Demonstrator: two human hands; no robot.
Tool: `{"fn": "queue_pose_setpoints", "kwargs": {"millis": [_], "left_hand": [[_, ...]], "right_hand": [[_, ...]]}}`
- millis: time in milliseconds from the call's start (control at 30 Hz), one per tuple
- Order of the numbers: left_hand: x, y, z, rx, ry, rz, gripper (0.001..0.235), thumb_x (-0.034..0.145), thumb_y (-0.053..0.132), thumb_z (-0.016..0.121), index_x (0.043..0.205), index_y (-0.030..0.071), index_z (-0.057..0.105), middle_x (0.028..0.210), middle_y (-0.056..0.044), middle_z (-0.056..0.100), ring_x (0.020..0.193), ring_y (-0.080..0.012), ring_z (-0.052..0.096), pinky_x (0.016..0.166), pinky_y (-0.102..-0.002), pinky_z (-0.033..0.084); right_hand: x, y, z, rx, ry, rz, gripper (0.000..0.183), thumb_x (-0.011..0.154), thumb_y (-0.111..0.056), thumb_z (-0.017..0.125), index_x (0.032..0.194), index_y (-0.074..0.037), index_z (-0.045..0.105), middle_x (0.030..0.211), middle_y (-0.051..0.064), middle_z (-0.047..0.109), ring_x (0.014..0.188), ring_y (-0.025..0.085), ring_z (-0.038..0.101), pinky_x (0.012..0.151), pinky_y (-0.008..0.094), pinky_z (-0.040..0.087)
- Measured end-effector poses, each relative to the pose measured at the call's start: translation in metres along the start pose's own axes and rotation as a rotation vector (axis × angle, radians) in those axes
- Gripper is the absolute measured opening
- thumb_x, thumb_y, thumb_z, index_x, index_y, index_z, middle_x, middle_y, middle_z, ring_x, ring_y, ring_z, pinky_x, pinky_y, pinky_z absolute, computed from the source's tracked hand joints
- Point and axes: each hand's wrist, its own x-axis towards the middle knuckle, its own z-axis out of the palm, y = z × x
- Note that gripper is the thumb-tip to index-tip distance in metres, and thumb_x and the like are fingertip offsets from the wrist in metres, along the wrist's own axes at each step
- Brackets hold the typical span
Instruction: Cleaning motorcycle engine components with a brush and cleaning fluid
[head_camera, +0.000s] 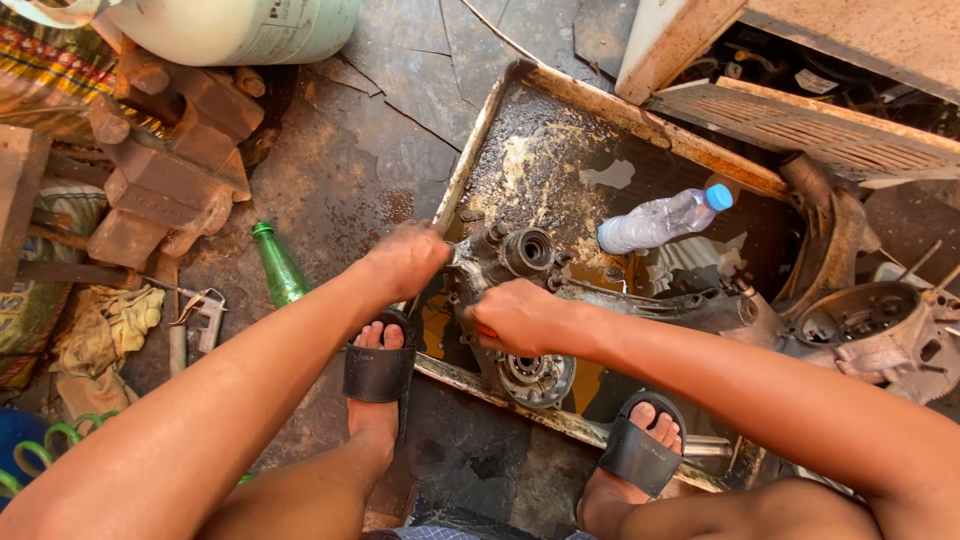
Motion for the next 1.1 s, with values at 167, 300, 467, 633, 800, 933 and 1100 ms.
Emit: {"fn": "queue_pose_setpoints", "kwargs": {"millis": [167, 300, 467, 633, 800, 933, 1100], "left_hand": [[0.013, -0.016, 0.019, -0.020, 0.026, -0.005, 0.027, 0.091, -0.002, 0.055, 0.103, 0.005, 0.078, 0.143, -0.024, 0.059, 0.134, -0.0450, 0.054, 0.114, -0.057, 0.043], [-0.001, -0.009, 0.007, -0.314, 0.132, -0.086, 0.021, 0.096, 0.015, 0.061, 0.112, 0.015, 0.074, 0.139, -0.023, 0.057, 0.127, -0.0473, 0.057, 0.107, -0.056, 0.050], [0.011, -0.008, 0.017, -0.476, 0.196, -0.221, 0.054, 0.099, 0.019, 0.059, 0.151, 0.009, 0.046, 0.145, -0.026, 0.052, 0.134, -0.0435, 0.053, 0.109, -0.054, 0.048], [0.101, -0.038, 0.098, -0.469, 0.027, -0.445, 0.046, 0.095, 0.045, 0.054, 0.127, 0.017, 0.070, 0.121, -0.014, 0.072, 0.117, -0.0359, 0.069, 0.095, -0.051, 0.057], [0.091, -0.036, 0.077, -0.568, -0.058, -0.440, 0.050, 0.092, 0.035, 0.047, 0.133, 0.014, 0.067, 0.132, -0.019, 0.068, 0.127, -0.0374, 0.062, 0.109, -0.050, 0.048], [0.097, -0.042, 0.090, -0.691, -0.085, -0.425, 0.053, 0.096, 0.035, 0.043, 0.140, 0.011, 0.060, 0.138, -0.023, 0.064, 0.134, -0.0393, 0.056, 0.114, -0.051, 0.043], [0.104, -0.046, 0.096, -0.714, -0.070, -0.426, 0.052, 0.099, 0.038, 0.043, 0.142, 0.013, 0.057, 0.137, -0.023, 0.064, 0.134, -0.0392, 0.056, 0.115, -0.050, 0.043]], "right_hand": [[0.010, -0.002, 0.003, 0.004, -0.128, 0.065, 0.021, 0.088, -0.026, 0.060, 0.074, -0.013, 0.067, 0.069, 0.010, 0.070, 0.068, 0.028, 0.072, 0.061, 0.040, 0.059], [0.019, -0.002, 0.000, 0.083, -0.134, 0.141, 0.026, 0.085, -0.034, 0.061, 0.072, -0.012, 0.067, 0.067, 0.013, 0.068, 0.069, 0.035, 0.071, 0.058, 0.047, 0.057], [0.017, -0.006, 0.003, 0.047, -0.062, 0.182, 0.023, 0.088, -0.030, 0.060, 0.078, -0.011, 0.068, 0.069, 0.014, 0.070, 0.072, 0.035, 0.073, 0.064, 0.048, 0.059], [0.015, -0.010, 0.006, 0.153, -0.081, 0.171, 0.022, 0.084, -0.031, 0.062, 0.075, -0.013, 0.070, 0.069, 0.012, 0.072, 0.074, 0.036, 0.073, 0.063, 0.048, 0.059], [0.010, -0.006, 0.005, 0.045, -0.035, 0.112, 0.019, 0.084, -0.030, 0.062, 0.076, -0.015, 0.069, 0.070, 0.009, 0.071, 0.075, 0.032, 0.073, 0.066, 0.046, 0.059], [0.009, -0.006, 0.000, 0.097, -0.057, 0.121, 0.019, 0.087, -0.027, 0.059, 0.078, -0.014, 0.071, 0.070, 0.008, 0.073, 0.073, 0.030, 0.074, 0.066, 0.045, 0.060], [0.007, -0.007, -0.010, 0.124, -0.061, 0.076, 0.018, 0.087, -0.025, 0.059, 0.079, -0.011, 0.069, 0.071, 0.012, 0.072, 0.074, 0.035, 0.073, 0.065, 0.047, 0.059]]}}
